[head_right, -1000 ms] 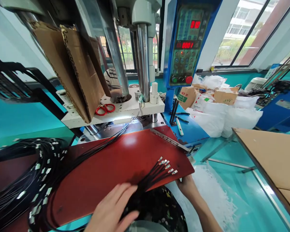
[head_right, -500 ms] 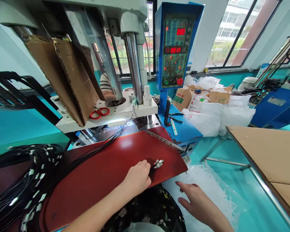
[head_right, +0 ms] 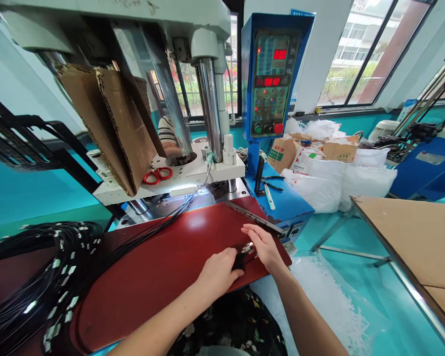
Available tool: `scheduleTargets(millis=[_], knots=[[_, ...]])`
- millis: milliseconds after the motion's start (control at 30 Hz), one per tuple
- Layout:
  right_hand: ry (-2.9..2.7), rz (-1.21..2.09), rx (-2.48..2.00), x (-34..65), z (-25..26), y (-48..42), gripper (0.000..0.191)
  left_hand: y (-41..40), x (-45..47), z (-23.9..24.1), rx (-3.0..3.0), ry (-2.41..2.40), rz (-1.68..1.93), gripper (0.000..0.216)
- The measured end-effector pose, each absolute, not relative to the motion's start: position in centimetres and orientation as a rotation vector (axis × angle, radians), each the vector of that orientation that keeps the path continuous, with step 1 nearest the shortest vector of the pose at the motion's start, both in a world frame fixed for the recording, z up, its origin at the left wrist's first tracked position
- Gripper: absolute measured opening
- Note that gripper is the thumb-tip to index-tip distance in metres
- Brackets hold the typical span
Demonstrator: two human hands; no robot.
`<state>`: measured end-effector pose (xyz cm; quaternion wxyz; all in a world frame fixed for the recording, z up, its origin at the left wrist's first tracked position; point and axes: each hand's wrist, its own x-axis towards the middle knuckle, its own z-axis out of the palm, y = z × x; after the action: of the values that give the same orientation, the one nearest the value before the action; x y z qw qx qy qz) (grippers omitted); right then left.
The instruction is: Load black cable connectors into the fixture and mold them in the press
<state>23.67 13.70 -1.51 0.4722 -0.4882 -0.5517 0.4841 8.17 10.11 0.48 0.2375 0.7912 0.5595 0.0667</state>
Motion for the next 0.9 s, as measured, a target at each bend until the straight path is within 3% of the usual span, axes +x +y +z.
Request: scheduleTargets(millis=[133, 233, 367, 700, 800, 900], knots=[[-1.166, 1.466, -1.001, 23.7, -1.9, 13.2, 0.027, 10.3, 8.5, 0.6, 2.188, 1.439, 0.244, 0.015], [-1.108, 1.576, -0.908, 23.6, -1.2, 13.1, 0.026, 10.9, 7.9, 0.8, 1.876, 1.266, 0.295, 0.016], [-1.298, 1.570, -0.923, 22.6, 0.8, 13.2, 0.028, 12.0, 7.2, 1.0, 1.471, 1.062, 0.349, 0.023], [-1.540, 1.581, -1.020, 18.9, 4.0, 14.2, 0.037, 13.2, 6.7, 0.8, 1.267, 1.027, 0.661, 0.030], [-1.673, 1.413, -1.001, 19.5, 4.3, 15.3, 0.035, 13.5, 6.1, 0.6, 1.164, 0.994, 0.715, 0.028], [-1.992, 0.864, -1.236, 22.4, 3.8, 16.7, 0.036, 13.4, 5.2, 0.3, 1.073, 0.992, 0.785, 0.024]])
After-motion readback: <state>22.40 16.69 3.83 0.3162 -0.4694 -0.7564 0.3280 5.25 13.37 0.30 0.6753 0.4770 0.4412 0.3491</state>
